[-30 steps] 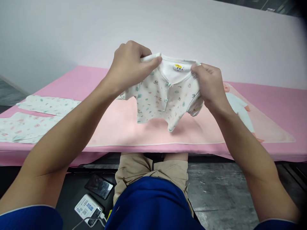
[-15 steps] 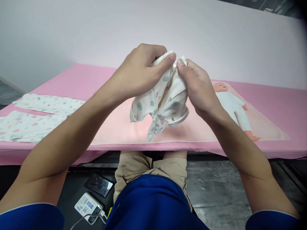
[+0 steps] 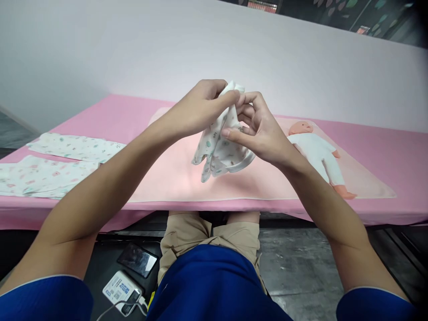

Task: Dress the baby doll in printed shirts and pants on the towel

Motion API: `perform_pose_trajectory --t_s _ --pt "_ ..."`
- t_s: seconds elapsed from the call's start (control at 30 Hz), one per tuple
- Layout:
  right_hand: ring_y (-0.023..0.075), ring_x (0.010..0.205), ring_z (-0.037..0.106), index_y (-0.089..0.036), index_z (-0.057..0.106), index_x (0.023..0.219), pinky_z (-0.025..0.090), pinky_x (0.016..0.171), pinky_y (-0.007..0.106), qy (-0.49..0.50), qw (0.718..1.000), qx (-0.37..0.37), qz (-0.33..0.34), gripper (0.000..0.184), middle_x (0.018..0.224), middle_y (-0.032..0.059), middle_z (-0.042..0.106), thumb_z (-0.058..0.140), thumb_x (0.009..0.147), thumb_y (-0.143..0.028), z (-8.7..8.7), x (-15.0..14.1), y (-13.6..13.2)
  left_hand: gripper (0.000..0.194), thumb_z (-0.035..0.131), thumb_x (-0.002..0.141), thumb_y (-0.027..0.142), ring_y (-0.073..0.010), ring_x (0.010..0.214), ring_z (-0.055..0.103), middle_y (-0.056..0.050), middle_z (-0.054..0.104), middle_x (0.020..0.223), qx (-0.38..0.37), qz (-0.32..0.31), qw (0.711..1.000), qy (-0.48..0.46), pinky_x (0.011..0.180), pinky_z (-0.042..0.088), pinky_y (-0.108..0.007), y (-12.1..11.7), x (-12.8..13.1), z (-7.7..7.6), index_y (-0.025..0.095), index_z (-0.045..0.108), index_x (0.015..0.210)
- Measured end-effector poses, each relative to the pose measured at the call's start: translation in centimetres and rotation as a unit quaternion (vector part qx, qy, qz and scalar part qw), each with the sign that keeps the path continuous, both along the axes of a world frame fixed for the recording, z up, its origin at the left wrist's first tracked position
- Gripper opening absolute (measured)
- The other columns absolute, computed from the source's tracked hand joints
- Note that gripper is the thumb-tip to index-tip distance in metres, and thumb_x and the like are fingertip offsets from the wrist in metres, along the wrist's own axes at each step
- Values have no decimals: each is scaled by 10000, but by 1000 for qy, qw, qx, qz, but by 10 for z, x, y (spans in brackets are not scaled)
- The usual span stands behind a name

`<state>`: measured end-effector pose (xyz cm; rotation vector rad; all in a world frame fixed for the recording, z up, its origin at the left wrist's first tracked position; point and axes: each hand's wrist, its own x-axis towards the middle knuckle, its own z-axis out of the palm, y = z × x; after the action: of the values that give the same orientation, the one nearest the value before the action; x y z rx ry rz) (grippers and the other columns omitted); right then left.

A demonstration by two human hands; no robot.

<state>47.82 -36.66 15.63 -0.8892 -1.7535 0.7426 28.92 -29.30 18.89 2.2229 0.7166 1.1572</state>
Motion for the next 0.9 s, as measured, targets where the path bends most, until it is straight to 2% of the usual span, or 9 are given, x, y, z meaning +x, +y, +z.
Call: perform_pose_trajectory --t_s 0.1,0.17,0.37,0.5,0.57,0.67,0.73,0.8,0.9 --pt "238 1140 710 -329 521 1320 648 990 421 2 1000 -15 10 730 1197 22 731 939 816 -650 -8 4 6 407 694 1054 479 -190 786 562 -28 435 739 -19 -37 999 6 740 481 -357 4 1 -4 202 538 799" --pt "246 1110 721 -309 564 1327 651 965 425 -19 999 -34 16 711 1167 30 752 924 826 -662 -12 6 7 428 723 1027 471 -204 788 562 -23 398 725 0 -31 999 -17 725 479 -361 4 1 -4 215 490 776" --pt "250 962 726 -201 744 1048 608 827 366 -117 991 -70 17 521 1009 54 773 838 901 -692 -11 13 1 584 749 1024 455 -157 709 375 -2 279 687 45 22 999 -12 713 430 -360 8 2 -3 240 311 704" --pt "212 880 707 -195 755 1012 565 733 310 -100 988 -92 68 526 930 40 758 843 894 -700 -4 18 -3 558 731 1013 609 -199 736 475 -16 372 692 108 9 993 -40 692 449 -383 20 1 -9 255 408 727" --pt "211 902 714 -200 759 1049 576 752 316 -86 988 -87 95 534 960 44 764 839 896 -705 -1 18 -4 554 698 1002 699 -224 777 551 -28 438 717 126 -1 990 -61 691 477 -396 25 1 -12 258 470 757" --pt "230 1001 718 -216 751 1124 610 853 356 -79 991 -41 97 573 1046 50 766 858 869 -718 -1 12 -4 605 630 992 799 -243 822 638 -40 488 753 139 2 986 -89 699 519 -400 29 2 -15 238 526 792" --pt "246 1061 708 -229 735 1143 620 923 389 -92 993 4 74 584 1092 52 754 866 858 -722 -3 8 -4 649 571 995 848 -246 839 676 -42 500 769 142 0 985 -93 711 543 -398 31 2 -16 225 540 812" --pt "259 1092 692 -237 715 1125 619 975 424 -120 991 61 19 543 1105 55 735 846 888 -707 -6 5 -5 695 509 992 895 -248 860 707 -37 502 788 140 -10 987 -79 734 565 -406 33 3 -16 219 548 834" --pt "293 1183 650 -254 669 1133 590 1068 504 -141 961 193 -136 482 1183 78 698 842 913 -647 -11 3 -7 776 428 967 967 -258 902 737 -31 496 824 140 -23 988 -59 784 582 -451 35 2 -15 210 557 857"
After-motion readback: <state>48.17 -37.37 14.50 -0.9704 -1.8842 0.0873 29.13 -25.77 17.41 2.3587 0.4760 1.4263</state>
